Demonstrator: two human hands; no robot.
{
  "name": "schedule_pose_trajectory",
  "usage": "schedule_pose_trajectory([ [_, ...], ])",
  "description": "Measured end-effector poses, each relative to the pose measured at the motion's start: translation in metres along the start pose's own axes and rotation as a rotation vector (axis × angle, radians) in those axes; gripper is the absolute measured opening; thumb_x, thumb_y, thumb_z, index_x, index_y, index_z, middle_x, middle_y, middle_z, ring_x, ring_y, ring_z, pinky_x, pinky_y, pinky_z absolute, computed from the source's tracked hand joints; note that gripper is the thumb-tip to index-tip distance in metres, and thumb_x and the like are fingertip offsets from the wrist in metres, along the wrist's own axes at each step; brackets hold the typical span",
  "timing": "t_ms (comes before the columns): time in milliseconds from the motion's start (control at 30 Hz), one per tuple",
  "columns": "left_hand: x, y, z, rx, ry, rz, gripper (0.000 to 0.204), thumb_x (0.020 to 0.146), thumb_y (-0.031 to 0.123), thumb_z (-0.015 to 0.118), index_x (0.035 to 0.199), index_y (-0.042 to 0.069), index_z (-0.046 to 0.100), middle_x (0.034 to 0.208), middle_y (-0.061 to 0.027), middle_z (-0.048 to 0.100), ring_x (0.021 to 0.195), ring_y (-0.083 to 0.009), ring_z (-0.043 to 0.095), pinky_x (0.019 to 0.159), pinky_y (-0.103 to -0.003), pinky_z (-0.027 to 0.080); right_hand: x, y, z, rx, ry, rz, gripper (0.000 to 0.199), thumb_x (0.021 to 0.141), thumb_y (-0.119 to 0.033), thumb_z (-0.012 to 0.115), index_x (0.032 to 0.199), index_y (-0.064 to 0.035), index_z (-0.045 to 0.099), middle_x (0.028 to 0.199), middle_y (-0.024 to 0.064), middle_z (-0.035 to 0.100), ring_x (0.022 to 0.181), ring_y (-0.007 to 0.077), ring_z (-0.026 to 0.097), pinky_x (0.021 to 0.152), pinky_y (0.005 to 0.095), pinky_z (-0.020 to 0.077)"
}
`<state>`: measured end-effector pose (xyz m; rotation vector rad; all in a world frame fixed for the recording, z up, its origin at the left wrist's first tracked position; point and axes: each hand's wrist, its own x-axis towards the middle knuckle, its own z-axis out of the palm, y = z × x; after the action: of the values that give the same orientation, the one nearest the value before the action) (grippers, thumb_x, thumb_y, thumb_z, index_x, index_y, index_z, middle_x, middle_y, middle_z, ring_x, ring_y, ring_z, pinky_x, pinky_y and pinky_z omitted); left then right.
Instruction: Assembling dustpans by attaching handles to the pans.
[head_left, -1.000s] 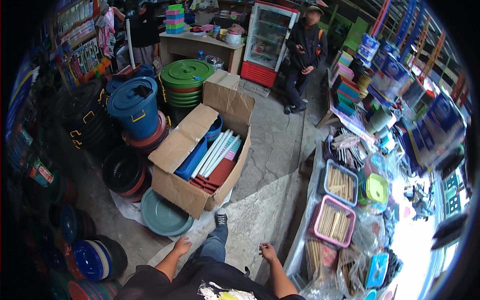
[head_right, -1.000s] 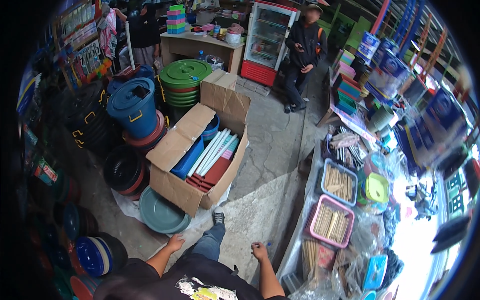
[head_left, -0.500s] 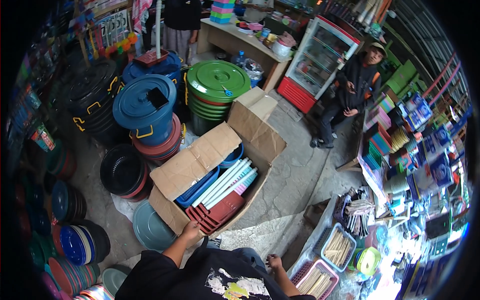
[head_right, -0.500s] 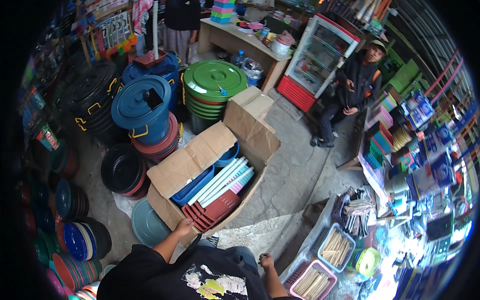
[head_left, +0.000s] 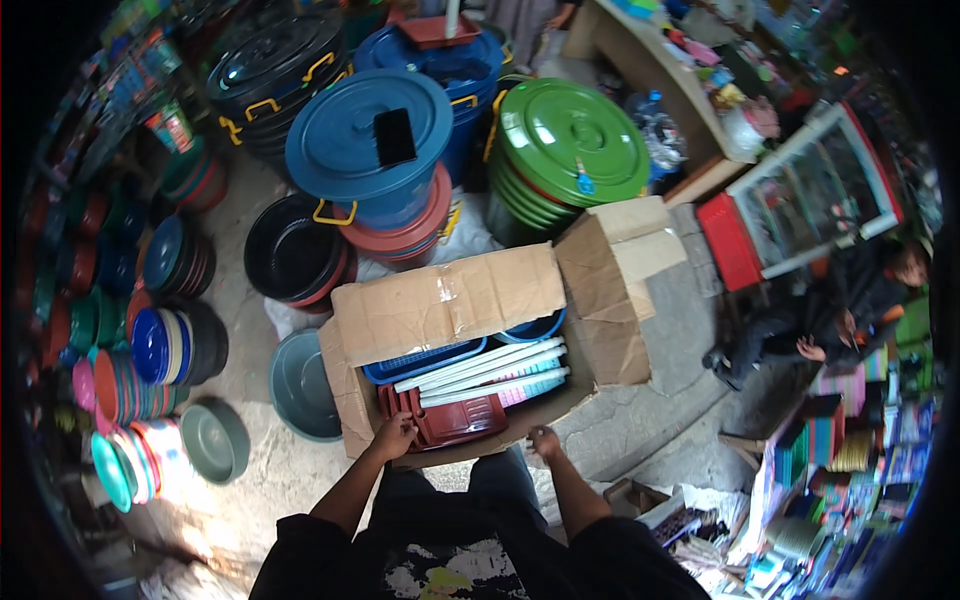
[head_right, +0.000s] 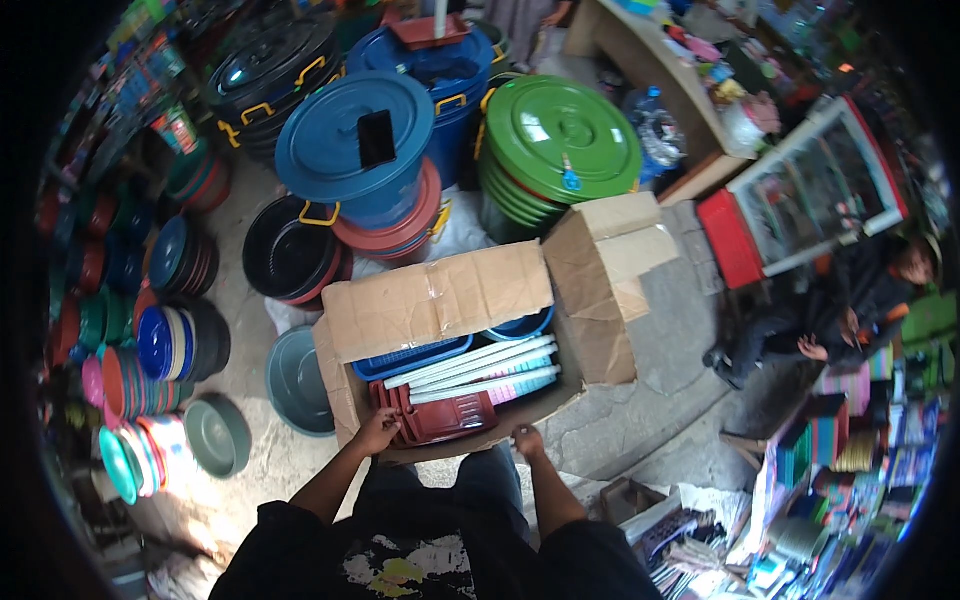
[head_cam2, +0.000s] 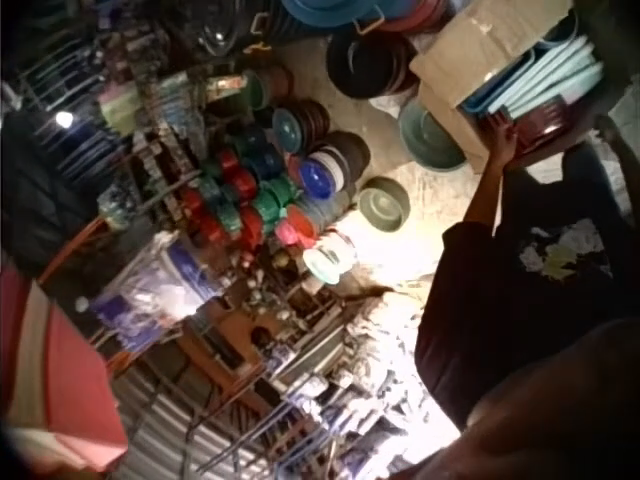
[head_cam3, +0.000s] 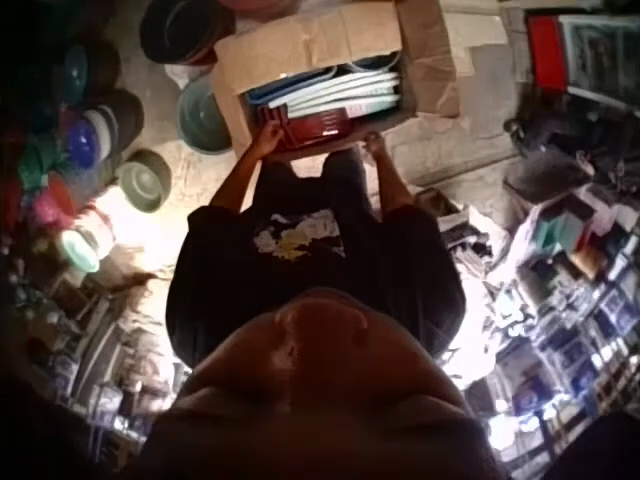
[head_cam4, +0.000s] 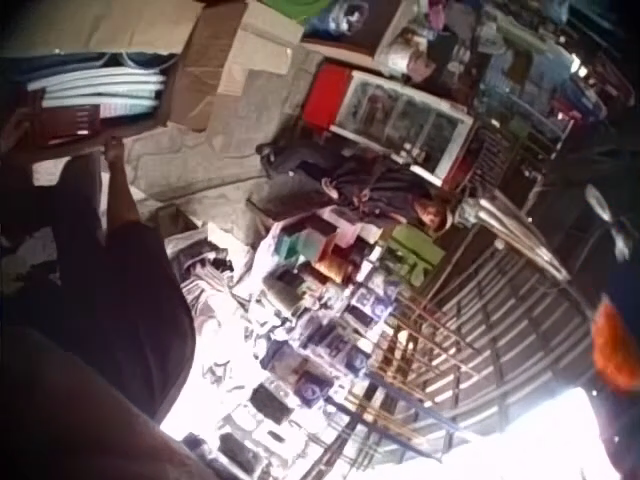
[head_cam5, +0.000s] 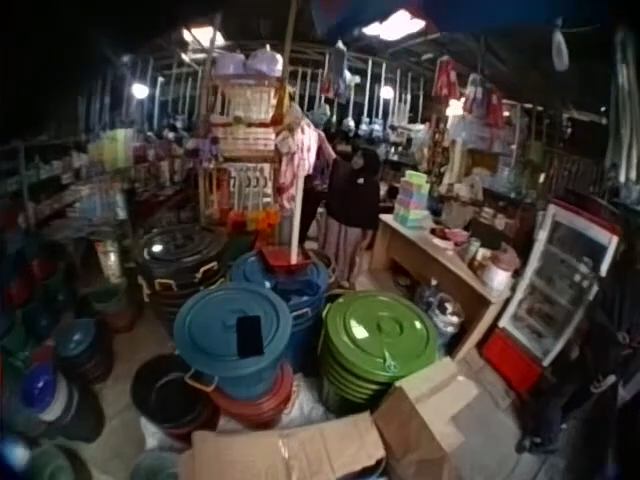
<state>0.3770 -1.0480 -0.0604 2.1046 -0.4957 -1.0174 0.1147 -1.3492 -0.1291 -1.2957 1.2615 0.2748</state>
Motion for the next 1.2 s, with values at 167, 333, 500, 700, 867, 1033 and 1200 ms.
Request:
schedule_pose_trajectory([
  [167, 0.023, 0.013, 0.001, -0.024, 0.196, 0.037, 0.046, 0.085, 0.019, 0.067, 0.124, 0.001, 0.051, 0.099, -0.0171, 0.064, 0.089, -0.0316, 0.062, 0.08, -0.04, 0.05, 0.112, -0.1, 0.013, -0.009, -0.082, -0.035, 0.029, 0.095, -0.025, 0.054, 0.109, -0.0004, 0.059, 0.072, 0.0103, 0.063, 0.055, 0.0152, 0.058, 0.042, 0.0292, 0.0426],
  [333, 0.081, 0.035, 0.004, 0.203, 0.312, -0.01, 0.046, 0.081, 0.02, 0.069, 0.12, 0.001, 0.053, 0.098, -0.0186, 0.063, 0.094, -0.0381, 0.06, 0.085, -0.044, 0.048, 0.157, -0.208, 0.037, 0.448, -0.081, 0.108, 0.027, 0.091, -0.033, 0.055, 0.107, -0.0105, 0.054, 0.108, 0.0047, 0.057, 0.088, 0.0223, 0.06, 0.071, 0.0376, 0.0463],
  [500, 0.147, 0.005, 0.029, 0.129, 0.568, -0.135, 0.034, 0.081, 0.019, 0.069, 0.109, 0.003, 0.056, 0.101, -0.0192, 0.062, 0.098, -0.0369, 0.059, 0.09, -0.043, 0.045, 0.183, -0.243, 0.047, 0.664, 0.03, 0.238, 0.029, 0.088, -0.033, 0.061, 0.103, -0.009, 0.054, 0.076, 0.0088, 0.057, 0.06, 0.0219, 0.057, 0.05, 0.0326, 0.0437],
  [700, 0.15, 0.059, 0.039, -0.029, 0.78, -0.159, 0.034, 0.084, 0.016, 0.067, 0.113, 0.005, 0.053, 0.117, -0.0194, 0.052, 0.116, -0.0369, 0.046, 0.101, -0.044, 0.037, 0.145, -0.261, 0.03, 0.653, 0.048, -0.064, 0.02, 0.087, -0.018, 0.063, 0.101, -0.0091, 0.053, 0.081, 0.0044, 0.057, 0.059, 0.0159, 0.056, 0.046, 0.0265, 0.0424],
  [867, 0.14, 0.142, -0.022, 0.087, 0.872, 0.11, 0.042, 0.087, 0.017, 0.065, 0.124, 0.004, 0.048, 0.136, -0.0258, 0.035, 0.127, -0.0405, 0.037, 0.107, -0.047, 0.031, 0.081, -0.34, 0.039, 0.545, -0.038, -0.452, 0.053, 0.091, -0.02, 0.06, 0.138, -0.0079, 0.038, 0.111, 0.0084, 0.062, 0.069, 0.0146, 0.06, 0.062, 0.0251, 0.0449],
  [1033, 0.216, 0.183, -0.103, 0.245, 0.787, 0.295, 0.066, 0.091, 0.026, 0.058, 0.145, 0.003, 0.03, 0.151, -0.0253, 0.024, 0.138, -0.0413, 0.027, 0.113, -0.047, 0.024, 0.086, -0.403, 0.05, 0.31, -0.27, -0.616, 0.069, 0.094, -0.016, 0.055, 0.151, -0.0127, 0.018, 0.125, 0.0089, 0.059, 0.075, 0.0121, 0.06, 0.07, 0.0256, 0.0455],
  [1200, 0.267, 0.144, -0.148, 0.446, 0.607, 0.108, 0.065, 0.094, 0.032, 0.054, 0.145, 0.002, 0.029, 0.15, -0.02, 0.03, 0.136, -0.0379, 0.032, 0.113, -0.044, 0.028, 0.085, -0.388, 0.079, 0.204, -0.296, -0.62, 0.07, 0.092, -0.003, 0.057, 0.15, -0.0074, 0.018, 0.124, 0.0164, 0.056, 0.085, 0.0131, 0.058, 0.071, 0.0267, 0.0518],
])
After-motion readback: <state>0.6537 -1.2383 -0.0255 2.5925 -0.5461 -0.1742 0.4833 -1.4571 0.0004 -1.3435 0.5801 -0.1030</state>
